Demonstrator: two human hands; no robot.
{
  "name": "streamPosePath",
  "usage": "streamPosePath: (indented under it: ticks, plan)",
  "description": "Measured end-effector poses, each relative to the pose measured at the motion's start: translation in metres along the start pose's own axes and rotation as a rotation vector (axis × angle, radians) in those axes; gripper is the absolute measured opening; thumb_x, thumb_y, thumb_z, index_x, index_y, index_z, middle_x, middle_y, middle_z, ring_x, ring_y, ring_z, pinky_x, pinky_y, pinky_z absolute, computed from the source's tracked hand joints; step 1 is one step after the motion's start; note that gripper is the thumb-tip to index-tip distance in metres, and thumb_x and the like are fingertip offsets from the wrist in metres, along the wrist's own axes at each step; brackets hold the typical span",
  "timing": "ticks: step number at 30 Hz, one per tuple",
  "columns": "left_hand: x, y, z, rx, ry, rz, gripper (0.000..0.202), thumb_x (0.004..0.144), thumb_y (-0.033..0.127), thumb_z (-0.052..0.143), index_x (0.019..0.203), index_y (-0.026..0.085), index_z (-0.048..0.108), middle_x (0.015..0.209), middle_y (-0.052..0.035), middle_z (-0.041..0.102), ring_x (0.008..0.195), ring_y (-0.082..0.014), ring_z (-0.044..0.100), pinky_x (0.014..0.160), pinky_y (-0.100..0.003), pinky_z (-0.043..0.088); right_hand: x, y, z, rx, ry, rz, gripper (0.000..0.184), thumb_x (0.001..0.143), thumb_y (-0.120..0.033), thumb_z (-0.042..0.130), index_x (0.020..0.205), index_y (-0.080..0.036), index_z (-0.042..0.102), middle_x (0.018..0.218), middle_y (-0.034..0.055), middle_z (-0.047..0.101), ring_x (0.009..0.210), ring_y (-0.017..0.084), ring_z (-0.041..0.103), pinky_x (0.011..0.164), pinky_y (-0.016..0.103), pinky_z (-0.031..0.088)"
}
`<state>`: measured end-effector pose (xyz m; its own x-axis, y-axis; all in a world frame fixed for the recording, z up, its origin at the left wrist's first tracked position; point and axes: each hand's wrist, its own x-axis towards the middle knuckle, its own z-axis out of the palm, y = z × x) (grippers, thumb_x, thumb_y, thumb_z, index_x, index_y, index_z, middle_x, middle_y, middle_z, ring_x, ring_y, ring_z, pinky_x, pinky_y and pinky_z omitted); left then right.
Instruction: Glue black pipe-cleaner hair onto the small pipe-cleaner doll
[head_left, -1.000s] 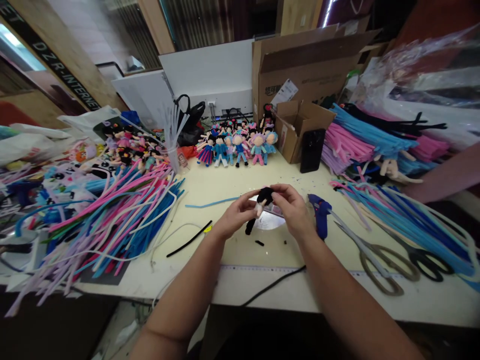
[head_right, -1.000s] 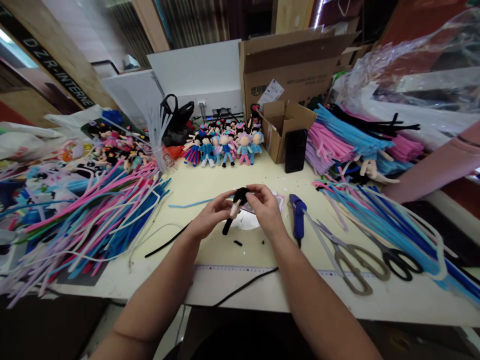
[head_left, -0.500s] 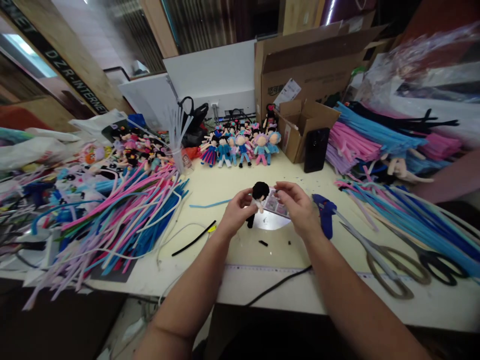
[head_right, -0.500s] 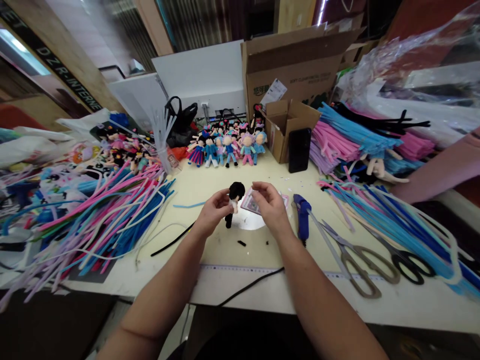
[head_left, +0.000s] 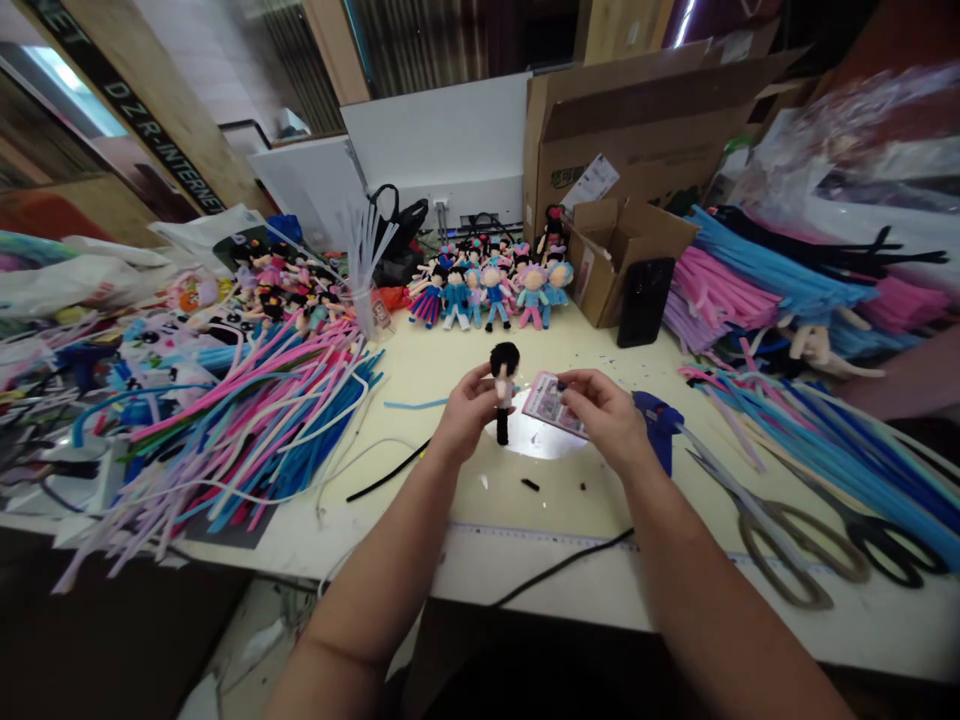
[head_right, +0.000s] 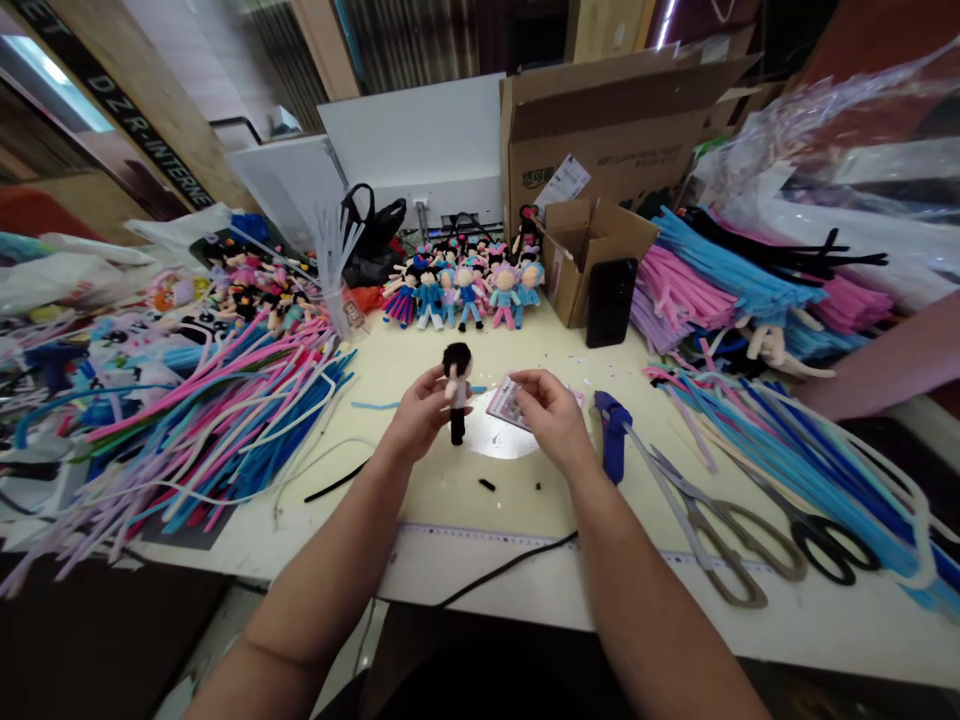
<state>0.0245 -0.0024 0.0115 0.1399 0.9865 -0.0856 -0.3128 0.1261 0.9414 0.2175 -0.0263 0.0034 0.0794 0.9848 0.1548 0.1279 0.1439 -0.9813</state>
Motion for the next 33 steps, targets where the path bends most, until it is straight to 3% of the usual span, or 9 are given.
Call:
streamPosePath:
  ticks: [3,7,12,16,20,24,27,33]
  plan:
    - [0.001,0.007,-0.006,-0.115,-0.023,-0.035,0.046,0.067,0.029,0.073,0.109,0.017,0.058,0.097,-0.0070,0.067,0.087,-0.0198,0.065,0.074,-0.034,0.054,0.000,0.002,-0.006,-0.340,-0.191,0.021,0.022,0.079,-0.027,0.054,0.097,-0.021,0.065,0.064,-0.0032,0.052,0.060,0.014,0.048,0.056,0.027,0.035]
    - [0.002,0.010,-0.012,-0.169,-0.035,-0.036,0.036,0.070,0.025,0.068,0.104,0.016,0.061,0.104,-0.0089,0.068,0.092,-0.0210,0.065,0.076,-0.035,0.055,-0.008,-0.003,0.002,-0.732,-0.532,0.030,0.012,0.077,-0.024,0.059,0.085,-0.024,0.067,0.072,0.0010,0.063,0.067,0.016,0.054,0.060,0.028,0.033]
    - [0.003,0.010,-0.016,-0.211,-0.048,-0.049,0.036,0.073,0.023,0.065,0.107,0.015,0.061,0.109,-0.0105,0.068,0.093,-0.0217,0.066,0.077,-0.035,0.055,-0.019,-0.004,0.019,-0.903,-0.701,0.035,0.006,0.068,-0.025,0.069,0.071,-0.023,0.065,0.075,0.0017,0.067,0.067,0.017,0.056,0.055,0.026,0.028]
    - [0.002,0.010,-0.016,-0.259,-0.129,-0.054,0.036,0.072,0.023,0.065,0.107,0.015,0.062,0.108,-0.0110,0.069,0.091,-0.0221,0.066,0.077,-0.037,0.055,-0.019,-0.001,0.026,-0.919,-0.666,-0.002,0.003,0.075,-0.022,0.062,0.073,-0.022,0.064,0.076,0.0025,0.068,0.069,0.017,0.058,0.056,0.026,0.028]
    - [0.002,0.009,-0.015,-0.276,-0.189,-0.051,0.033,0.073,0.023,0.065,0.104,0.014,0.063,0.108,-0.0114,0.069,0.089,-0.0216,0.067,0.076,-0.036,0.055,-0.014,-0.006,0.022,-0.884,-0.475,-0.040,0.020,0.088,-0.030,0.048,0.078,-0.021,0.063,0.075,0.0050,0.068,0.071,0.020,0.059,0.059,0.028,0.033]
    - [0.001,0.012,-0.014,-0.272,-0.209,-0.036,0.031,0.073,0.024,0.064,0.102,0.014,0.063,0.108,-0.0117,0.068,0.087,-0.0209,0.066,0.076,-0.035,0.054,-0.018,-0.017,0.008,-0.744,-0.349,-0.086,0.022,0.087,-0.023,0.045,0.098,-0.023,0.064,0.090,0.0052,0.071,0.076,0.020,0.062,0.069,0.031,0.041]
    - [0.001,0.016,-0.014,-0.286,-0.205,-0.030,0.030,0.073,0.024,0.064,0.101,0.013,0.063,0.106,-0.0111,0.069,0.086,-0.0200,0.066,0.074,-0.034,0.054,-0.033,-0.020,-0.008,-0.757,-0.297,-0.060,0.024,0.086,-0.027,0.047,0.102,-0.025,0.064,0.096,0.0044,0.071,0.077,0.021,0.063,0.070,0.033,0.043]
    - [0.001,0.018,-0.016,-0.255,-0.204,-0.043,0.031,0.076,0.026,0.061,0.104,0.012,0.063,0.109,-0.0136,0.069,0.088,-0.0223,0.066,0.075,-0.035,0.053,-0.082,-0.006,-0.042,-0.755,-0.330,0.081,0.022,0.086,-0.038,0.047,0.086,-0.025,0.064,0.078,0.0013,0.070,0.072,0.021,0.064,0.065,0.031,0.045]
